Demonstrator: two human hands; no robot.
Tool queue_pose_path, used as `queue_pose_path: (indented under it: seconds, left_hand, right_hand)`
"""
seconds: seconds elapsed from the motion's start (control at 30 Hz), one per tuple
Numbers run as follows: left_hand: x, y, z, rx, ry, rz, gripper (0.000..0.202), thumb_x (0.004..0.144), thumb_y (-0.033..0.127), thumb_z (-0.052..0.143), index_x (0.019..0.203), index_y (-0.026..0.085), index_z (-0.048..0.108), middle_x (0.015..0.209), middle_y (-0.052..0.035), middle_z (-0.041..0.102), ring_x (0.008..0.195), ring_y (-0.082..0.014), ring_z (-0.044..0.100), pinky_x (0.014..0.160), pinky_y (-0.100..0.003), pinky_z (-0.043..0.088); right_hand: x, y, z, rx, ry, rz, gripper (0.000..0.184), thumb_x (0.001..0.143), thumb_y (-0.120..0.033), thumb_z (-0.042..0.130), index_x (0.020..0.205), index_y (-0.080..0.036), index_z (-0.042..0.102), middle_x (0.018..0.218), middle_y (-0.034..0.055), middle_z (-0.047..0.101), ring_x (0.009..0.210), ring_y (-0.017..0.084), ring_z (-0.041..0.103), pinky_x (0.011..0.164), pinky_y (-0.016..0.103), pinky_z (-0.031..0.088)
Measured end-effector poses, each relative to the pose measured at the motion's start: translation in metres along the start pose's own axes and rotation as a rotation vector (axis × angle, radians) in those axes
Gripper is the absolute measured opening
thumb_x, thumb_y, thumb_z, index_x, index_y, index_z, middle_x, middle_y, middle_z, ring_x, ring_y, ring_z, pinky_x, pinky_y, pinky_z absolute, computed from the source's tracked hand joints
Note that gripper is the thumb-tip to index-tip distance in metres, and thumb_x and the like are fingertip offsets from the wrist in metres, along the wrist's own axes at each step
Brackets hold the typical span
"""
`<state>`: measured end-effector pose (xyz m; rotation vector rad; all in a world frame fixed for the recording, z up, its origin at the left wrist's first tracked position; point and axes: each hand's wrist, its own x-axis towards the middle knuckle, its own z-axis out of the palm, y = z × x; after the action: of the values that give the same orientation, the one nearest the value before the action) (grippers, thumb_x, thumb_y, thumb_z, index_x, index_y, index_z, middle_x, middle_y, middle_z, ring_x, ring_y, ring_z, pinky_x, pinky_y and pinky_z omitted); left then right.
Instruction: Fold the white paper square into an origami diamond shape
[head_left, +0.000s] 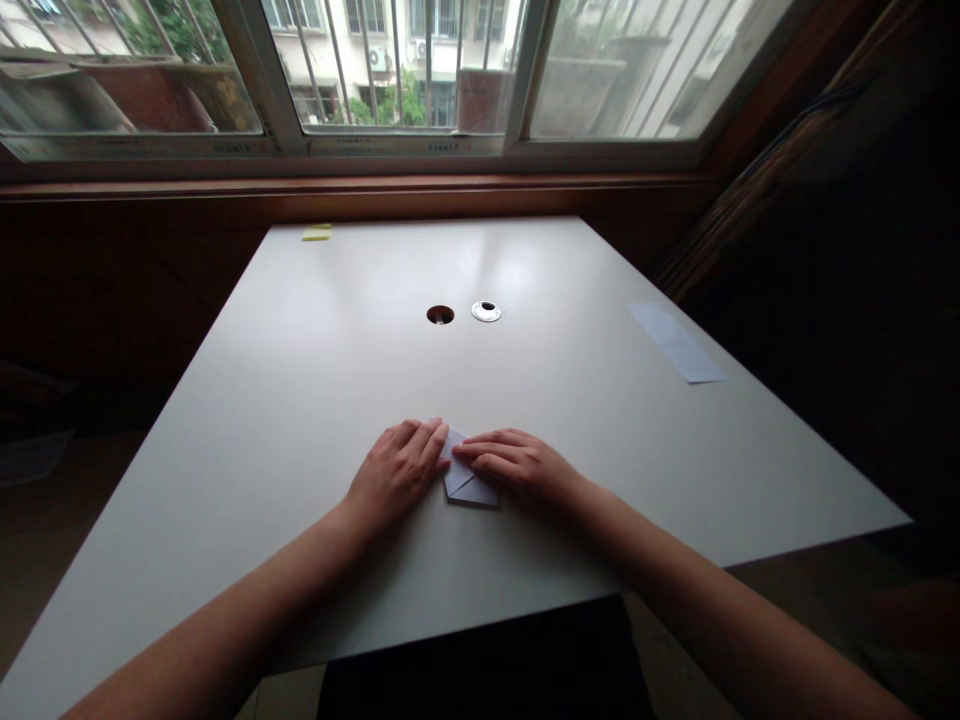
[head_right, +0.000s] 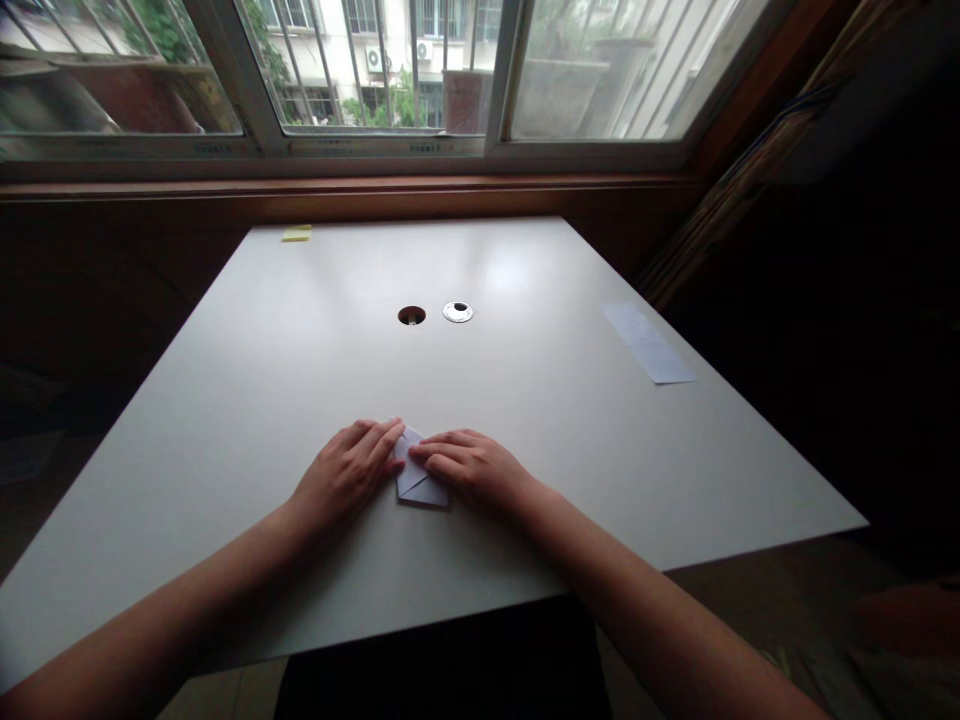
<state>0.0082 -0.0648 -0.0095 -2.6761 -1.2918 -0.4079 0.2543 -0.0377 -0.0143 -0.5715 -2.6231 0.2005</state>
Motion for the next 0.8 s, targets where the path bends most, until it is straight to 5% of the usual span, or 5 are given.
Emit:
queue_pose_path:
  seconds: [0.8]
  left_hand:
    - [0.0000, 0.0012, 0.0010, 0.113, -0.052, -0.038, 0.042, 0.102, 0.037, 0.039, 0.133, 0.013, 0.052, 0.130, -0.0115, 0.059, 0.115, -0.0257, 0.051, 0.096, -0.040, 0.041]
  right_hand:
    - [0.0015, -0.0020, 0.0004, 0.025, 0.022, -0.026, 0.018, 0.097, -0.014, 0.048, 0.098, -0.018, 0.066, 0.121, 0.0059, 0.070, 0.112, 0.018, 0.064, 0.095, 0.035, 0.054]
